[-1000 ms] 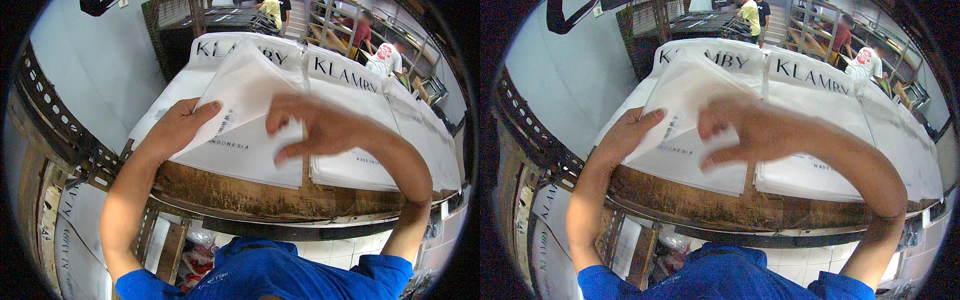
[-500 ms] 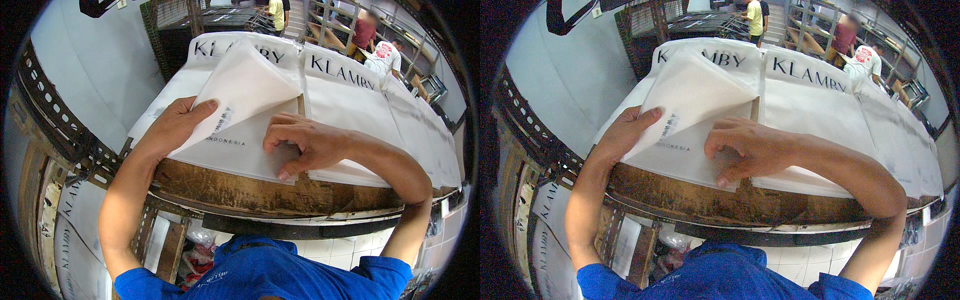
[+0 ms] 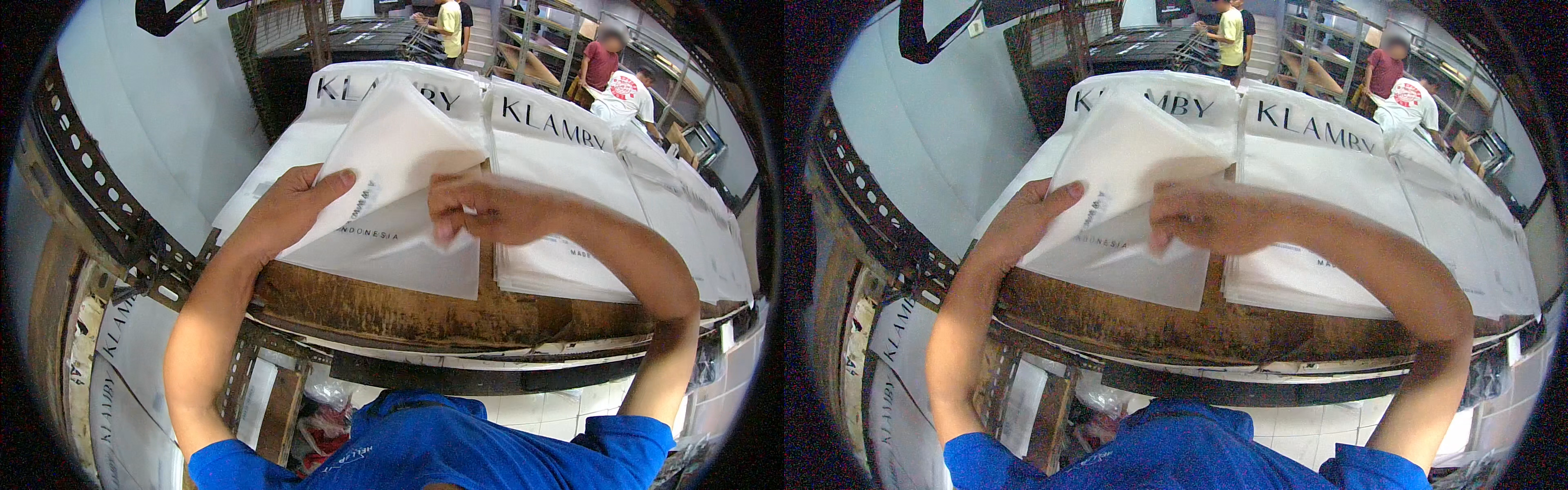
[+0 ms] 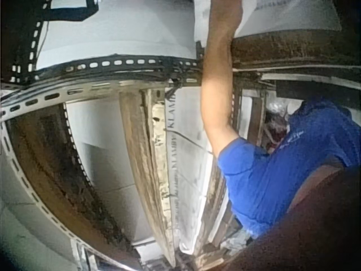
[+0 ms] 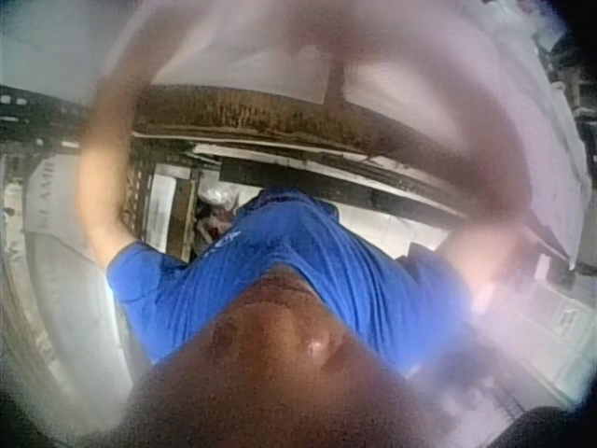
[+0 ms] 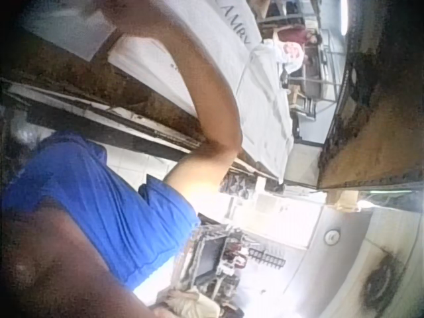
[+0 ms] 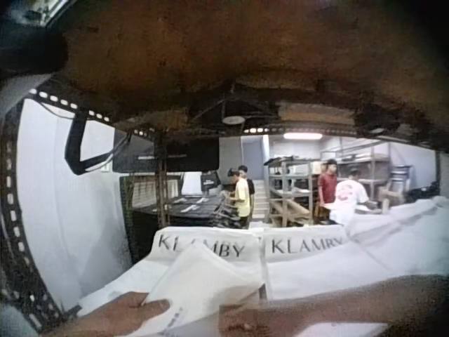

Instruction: The person picks up white poly mailer packages from a shelf and sits on the floor. They fold each package by hand, aligning the edges, and stack them into a neat pile.

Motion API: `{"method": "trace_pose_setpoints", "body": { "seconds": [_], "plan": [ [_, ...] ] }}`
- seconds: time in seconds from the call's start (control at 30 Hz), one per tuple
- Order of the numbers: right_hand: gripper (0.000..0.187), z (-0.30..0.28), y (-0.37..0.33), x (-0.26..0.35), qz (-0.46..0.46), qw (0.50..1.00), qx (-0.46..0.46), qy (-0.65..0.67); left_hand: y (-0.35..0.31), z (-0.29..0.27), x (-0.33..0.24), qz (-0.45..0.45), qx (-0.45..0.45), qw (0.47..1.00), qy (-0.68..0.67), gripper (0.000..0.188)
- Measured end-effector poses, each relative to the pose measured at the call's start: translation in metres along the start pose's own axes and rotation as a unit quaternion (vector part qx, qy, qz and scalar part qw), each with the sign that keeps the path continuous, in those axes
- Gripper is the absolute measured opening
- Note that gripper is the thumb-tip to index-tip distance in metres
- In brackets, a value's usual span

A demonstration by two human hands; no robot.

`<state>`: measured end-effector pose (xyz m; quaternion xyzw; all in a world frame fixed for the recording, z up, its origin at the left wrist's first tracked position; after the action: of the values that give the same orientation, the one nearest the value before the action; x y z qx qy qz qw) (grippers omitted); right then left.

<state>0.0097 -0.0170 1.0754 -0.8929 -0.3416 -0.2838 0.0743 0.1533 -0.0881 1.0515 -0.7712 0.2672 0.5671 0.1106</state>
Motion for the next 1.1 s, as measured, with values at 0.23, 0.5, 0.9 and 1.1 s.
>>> {"method": "trace_pose_setpoints", "body": {
  "seconds": [0.23,0.5,0.9,1.1],
  "plan": [
    [0.034,-0.06,0.049,-0.002,0.067,0.986,-0.141,-0.061,-0.004,0.004,-0.01,0.034,0.062,0.995,0.067,0.045],
    [0.018,-0.084,0.015,0.028,-0.008,0.961,-0.271,-0.053,-0.001,-0.009,-0.002,0.001,0.0,0.996,0.086,0.049],
    [0.026,0.016,-0.017,0.011,-0.055,0.997,-0.016,-0.042,-0.003,-0.006,-0.001,-0.021,-0.027,0.999,0.016,0.044],
    [0.022,0.018,-0.017,0.017,-0.088,0.992,-0.035,-0.086,-0.002,-0.007,0.003,-0.03,-0.018,0.999,0.03,0.043]
  ]
}}
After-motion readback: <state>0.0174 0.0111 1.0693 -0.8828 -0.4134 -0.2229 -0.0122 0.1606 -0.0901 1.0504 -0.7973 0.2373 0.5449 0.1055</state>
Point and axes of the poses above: each hand's wrist, its own y-axis towards the middle knuckle, its own z-axis out of the palm, x = y × z, the point moved 10 cm from there along y, towards the middle knuckle, and after that the axes turned 10 degrees about z, right-handed, at the moved point
